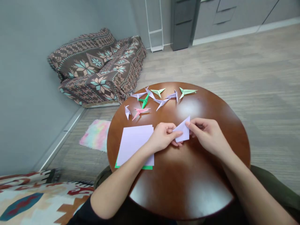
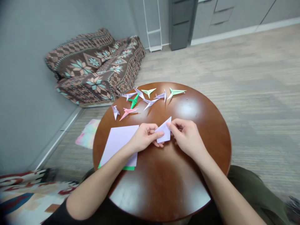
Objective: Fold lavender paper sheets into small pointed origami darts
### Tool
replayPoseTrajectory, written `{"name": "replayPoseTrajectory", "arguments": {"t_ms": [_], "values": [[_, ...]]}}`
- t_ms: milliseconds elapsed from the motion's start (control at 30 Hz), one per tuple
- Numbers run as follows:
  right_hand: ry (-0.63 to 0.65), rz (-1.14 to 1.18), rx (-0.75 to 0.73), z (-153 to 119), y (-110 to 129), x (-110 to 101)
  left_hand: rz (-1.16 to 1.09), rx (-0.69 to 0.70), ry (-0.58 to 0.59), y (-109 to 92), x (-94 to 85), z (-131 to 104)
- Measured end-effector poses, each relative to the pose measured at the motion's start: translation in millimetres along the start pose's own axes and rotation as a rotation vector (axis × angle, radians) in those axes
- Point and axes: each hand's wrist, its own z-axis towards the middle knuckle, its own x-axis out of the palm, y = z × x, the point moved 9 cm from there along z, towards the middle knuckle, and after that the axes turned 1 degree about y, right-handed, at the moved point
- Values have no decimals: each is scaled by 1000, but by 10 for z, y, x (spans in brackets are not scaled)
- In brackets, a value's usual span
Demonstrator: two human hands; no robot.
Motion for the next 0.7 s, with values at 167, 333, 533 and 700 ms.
{"name": "replayPoseTrajectory", "arguments": {"t_ms": [167,333,533,700], "values": [[-73,-57,-34,-6,59,-67,-9,1,73,19,67,0],[-102,-38,-97,25,102,-118,-110,108,17,-47,12,28],[6,24,-61,38,68,-31,-130,220,-12,-179,-27,10],[6,63,-25,42,17,-29,-136,254,-28,-208,-38,-6]]}}
